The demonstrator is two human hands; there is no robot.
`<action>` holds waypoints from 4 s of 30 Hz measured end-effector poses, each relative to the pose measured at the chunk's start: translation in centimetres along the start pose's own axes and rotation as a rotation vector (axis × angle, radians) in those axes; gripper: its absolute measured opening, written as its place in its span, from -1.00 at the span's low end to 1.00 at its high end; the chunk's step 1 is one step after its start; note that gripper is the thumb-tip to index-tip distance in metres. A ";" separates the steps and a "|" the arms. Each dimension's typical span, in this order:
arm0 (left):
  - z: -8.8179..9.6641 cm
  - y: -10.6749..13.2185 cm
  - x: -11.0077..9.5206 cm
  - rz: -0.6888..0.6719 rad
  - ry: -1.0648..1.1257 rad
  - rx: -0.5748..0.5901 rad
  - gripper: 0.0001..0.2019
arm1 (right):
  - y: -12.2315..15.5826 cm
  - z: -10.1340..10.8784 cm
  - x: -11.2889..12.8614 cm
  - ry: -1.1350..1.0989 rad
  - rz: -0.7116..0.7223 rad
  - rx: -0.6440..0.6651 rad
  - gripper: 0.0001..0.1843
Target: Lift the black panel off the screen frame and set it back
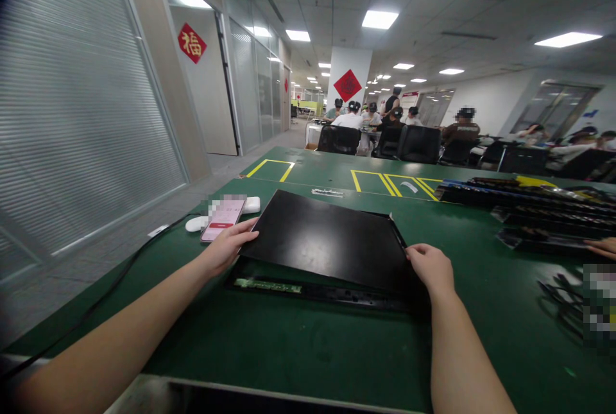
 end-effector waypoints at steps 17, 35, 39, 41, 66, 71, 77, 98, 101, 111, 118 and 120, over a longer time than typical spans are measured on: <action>1.6 -1.5 0.6 -0.286 -0.456 -0.159 -0.67 | 0.0 0.1 -0.1 -0.019 -0.026 -0.004 -0.70; 2.7 -2.8 2.0 -0.448 -1.053 -0.055 -0.47 | -0.2 -0.5 -0.9 -0.286 -0.197 -0.007 -0.68; 2.7 -2.7 2.0 -0.460 -1.070 -0.054 -0.50 | -0.2 -0.6 -1.1 -0.319 -0.217 0.010 -0.67; 2.7 -2.7 2.0 -0.458 -1.067 -0.056 -0.51 | -0.4 -0.8 -1.3 -0.344 -0.223 0.011 -0.67; 2.4 -2.4 2.3 -0.512 -1.090 -0.106 -0.57 | -0.1 -0.2 -0.8 -0.147 -0.162 0.008 -0.71; 2.4 -2.4 2.5 -0.517 -1.124 -0.083 -0.54 | -0.3 -0.5 -1.2 -0.164 -0.155 0.016 -0.71; 2.5 -2.5 2.6 -0.548 -1.117 -0.085 -0.58 | -0.4 -0.6 -1.2 -0.171 -0.134 -0.001 -0.72; 1.6 0.0 -0.8 -0.633 -1.132 0.366 -0.53 | 0.2 0.1 0.2 -0.067 -0.034 -0.037 -0.78; 1.7 0.4 -1.4 -0.578 -1.125 0.460 -0.55 | 0.2 0.0 0.1 -0.078 -0.048 -0.036 -0.79; 1.6 0.5 -1.8 -0.610 -1.136 0.520 -0.51 | -0.1 -0.1 -0.3 -0.077 -0.057 -0.016 -0.77; 1.4 0.6 -1.7 -0.656 -1.135 0.518 -0.54 | -0.2 -0.4 -0.6 -0.083 -0.038 -0.034 -0.75; 1.4 0.6 -1.6 -0.670 -1.124 0.530 -0.56 | -0.2 -0.3 -0.6 -0.079 -0.040 -0.035 -0.75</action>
Point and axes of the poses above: each hand's wrist, its own y-axis away from the middle knuckle, its own z-axis out of the back of the hand, x = y × z, the point moved 2 cm from there along -y, towards the middle knuckle, and after that the axes turned 15 degrees about -x, right-handed, at the moved point
